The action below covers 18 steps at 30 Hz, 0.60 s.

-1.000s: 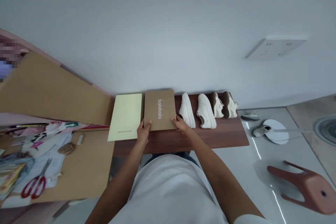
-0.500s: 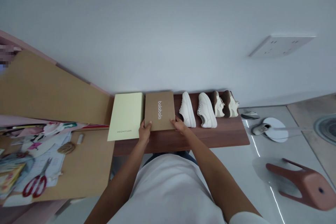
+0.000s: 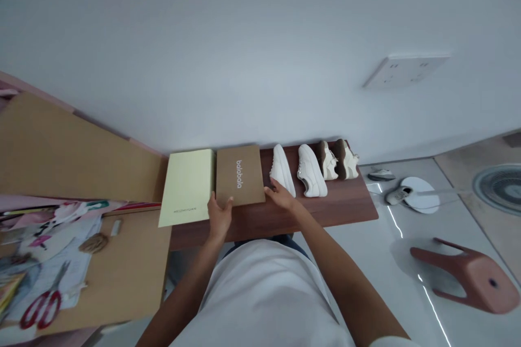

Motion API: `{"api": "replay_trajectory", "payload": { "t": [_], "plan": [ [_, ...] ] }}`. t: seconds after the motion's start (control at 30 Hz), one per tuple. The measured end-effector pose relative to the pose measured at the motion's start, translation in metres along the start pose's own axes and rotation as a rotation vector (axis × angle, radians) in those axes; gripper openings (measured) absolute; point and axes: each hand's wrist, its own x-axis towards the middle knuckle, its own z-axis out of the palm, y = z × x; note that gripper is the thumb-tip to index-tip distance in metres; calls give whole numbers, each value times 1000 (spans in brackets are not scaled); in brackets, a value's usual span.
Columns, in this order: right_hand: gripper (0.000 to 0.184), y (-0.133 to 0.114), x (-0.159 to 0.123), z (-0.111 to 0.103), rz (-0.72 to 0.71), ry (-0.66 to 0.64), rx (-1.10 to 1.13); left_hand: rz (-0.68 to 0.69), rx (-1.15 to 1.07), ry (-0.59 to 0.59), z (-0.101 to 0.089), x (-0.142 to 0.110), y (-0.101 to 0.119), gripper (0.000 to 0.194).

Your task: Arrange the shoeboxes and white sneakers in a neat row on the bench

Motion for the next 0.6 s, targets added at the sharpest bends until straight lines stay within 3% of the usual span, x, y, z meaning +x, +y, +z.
{"api": "replay_trajectory", "payload": {
  "t": [0.1,0.3,0.43,0.6],
  "plan": [
    [73,-3,-11,-35,-50,33,6,166,18,-26,15,-23,15,74],
    [54,-6,-23,-95,-145,88,-194,178,-70,-321,82,-55,30,66],
    [45,-3,-27,-115,-223,66,-449,160,-45,-441,128,-63,22,67],
    [46,-1,-28,-119,-266,-67,-888,73,-4,-379,167,-59,1,76]
  ]
}}
